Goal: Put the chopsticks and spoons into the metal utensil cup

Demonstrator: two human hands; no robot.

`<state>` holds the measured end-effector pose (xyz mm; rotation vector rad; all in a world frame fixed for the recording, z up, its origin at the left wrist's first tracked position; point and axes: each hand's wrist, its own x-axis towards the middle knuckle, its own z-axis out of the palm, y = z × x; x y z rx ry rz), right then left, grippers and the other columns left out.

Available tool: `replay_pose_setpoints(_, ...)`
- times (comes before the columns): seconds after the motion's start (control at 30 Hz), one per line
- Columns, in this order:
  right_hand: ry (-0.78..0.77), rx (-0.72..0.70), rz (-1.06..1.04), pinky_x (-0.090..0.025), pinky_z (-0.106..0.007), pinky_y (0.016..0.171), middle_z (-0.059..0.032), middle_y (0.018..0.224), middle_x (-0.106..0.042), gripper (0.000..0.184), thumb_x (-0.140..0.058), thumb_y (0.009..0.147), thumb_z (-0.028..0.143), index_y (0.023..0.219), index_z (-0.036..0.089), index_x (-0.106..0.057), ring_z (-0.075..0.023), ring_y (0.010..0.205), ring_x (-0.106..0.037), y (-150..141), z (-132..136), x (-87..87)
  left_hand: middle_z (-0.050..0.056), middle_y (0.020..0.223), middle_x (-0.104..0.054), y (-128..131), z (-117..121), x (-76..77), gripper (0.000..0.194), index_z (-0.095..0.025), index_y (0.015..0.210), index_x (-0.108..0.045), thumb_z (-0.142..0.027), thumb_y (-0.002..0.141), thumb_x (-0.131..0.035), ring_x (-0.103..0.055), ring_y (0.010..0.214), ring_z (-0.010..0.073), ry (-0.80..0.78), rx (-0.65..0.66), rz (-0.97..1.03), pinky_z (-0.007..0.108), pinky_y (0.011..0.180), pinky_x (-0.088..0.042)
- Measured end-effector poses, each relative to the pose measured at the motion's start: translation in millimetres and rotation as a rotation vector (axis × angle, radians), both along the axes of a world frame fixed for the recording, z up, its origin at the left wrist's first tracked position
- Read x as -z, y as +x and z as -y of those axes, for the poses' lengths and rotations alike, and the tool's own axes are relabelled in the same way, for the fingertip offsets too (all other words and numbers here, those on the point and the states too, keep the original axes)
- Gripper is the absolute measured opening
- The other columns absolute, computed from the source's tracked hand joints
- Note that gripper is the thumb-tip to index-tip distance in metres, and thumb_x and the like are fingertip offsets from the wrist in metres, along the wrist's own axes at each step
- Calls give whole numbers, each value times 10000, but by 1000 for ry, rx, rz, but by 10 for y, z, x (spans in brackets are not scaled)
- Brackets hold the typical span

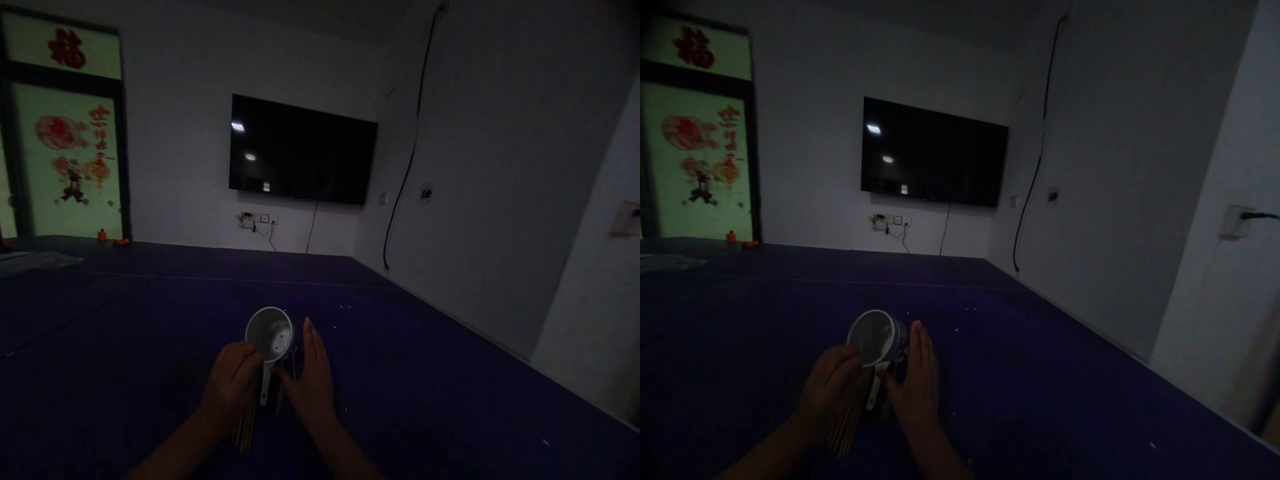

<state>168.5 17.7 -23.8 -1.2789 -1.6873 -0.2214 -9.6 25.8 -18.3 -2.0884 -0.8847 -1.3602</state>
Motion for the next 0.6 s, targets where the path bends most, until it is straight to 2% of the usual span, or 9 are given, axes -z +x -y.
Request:
replay_pose_setpoints(0.07, 36, -40, -48, -340, -428, 1024, -133, 1425, -376, 779, -571, 790, 417, 1438, 161, -223, -259, 1304, -346, 7, -8, -2, 69, 890, -681, 114, 28, 73, 288, -208, 929, -668, -229, 906, -382, -621, 841, 187, -57, 100, -2, 313, 720, -528)
replay_pose_setpoints(0.13, 52, -77, -114, -360, -414, 1008, -134, 1374, -444, 726, -577, 774, 383, 1406, 165, -294, -255, 1261, -409, 7, -9, -13, 73, 953, -670, 184, 46, 146, 293, -219, 1003, -647, -213, 911, -369, -617, 883, 182, -66, 147, 22, 304, 736, -533)
replay_pose_setpoints(0.23, 36, -43, -262, -379, -396, 986, -148, 1320, -495, 709, -613, 734, 373, 1357, 149, -361, -257, 1213, -461, 17, -23, -35, 91, 1170, -594, 198, 59, 194, 313, -233, 1158, -569, -210, 912, -378, -571, 1055, 193, -72, 122, 57, 323, 818, -522)
replay_pose_setpoints(0.3, 5, 41, -366, -374, -392, 984, -158, 1306, -504, 701, -628, 720, 382, 1331, 135, -387, -263, 1206, -464, 48, -52, -42, 97, 1206, -573, 139, 49, 166, 319, -229, 1184, -549, -233, 913, -380, -545, 1100, 203, -86, 68, 34, 350, 861, -497)
replay_pose_setpoints(0.37, -41, 105, -446, -379, -377, 972, -162, 1279, -527, 700, -646, 703, 395, 1307, 131, -408, -265, 1187, -482, 97, -99, -32, 92, 1042, -641, 38, 24, 110, 290, -208, 1069, -607, -290, 912, -378, -581, 991, 204, -132, -12, -18, 362, 837, -483)
replay_pose_setpoints(0.47, -103, 136, -497, -405, -349, 932, -168, 1231, -562, 726, -673, 671, 419, 1282, 119, -423, -265, 1137, -526, 187, -181, 13, 60, 756, -647, -126, -23, 46, 382, -193, 773, -632, -389, 911, -335, -579, 765, 190, -372, -175, -52, 341, 722, -456)
replay_pose_setpoints(0.6, -196, 181, -472, -434, -339, 875, -172, 1175, -597, 707, -685, 649, 431, 1240, 117, -454, -277, 1093, -562, 283, -264, 99, 51, 686, -634, -220, -64, 59, 509, -190, 640, -607, -454, 908, -265, -568, 714, 180, -659, -266, -6, 299, 663, -420)
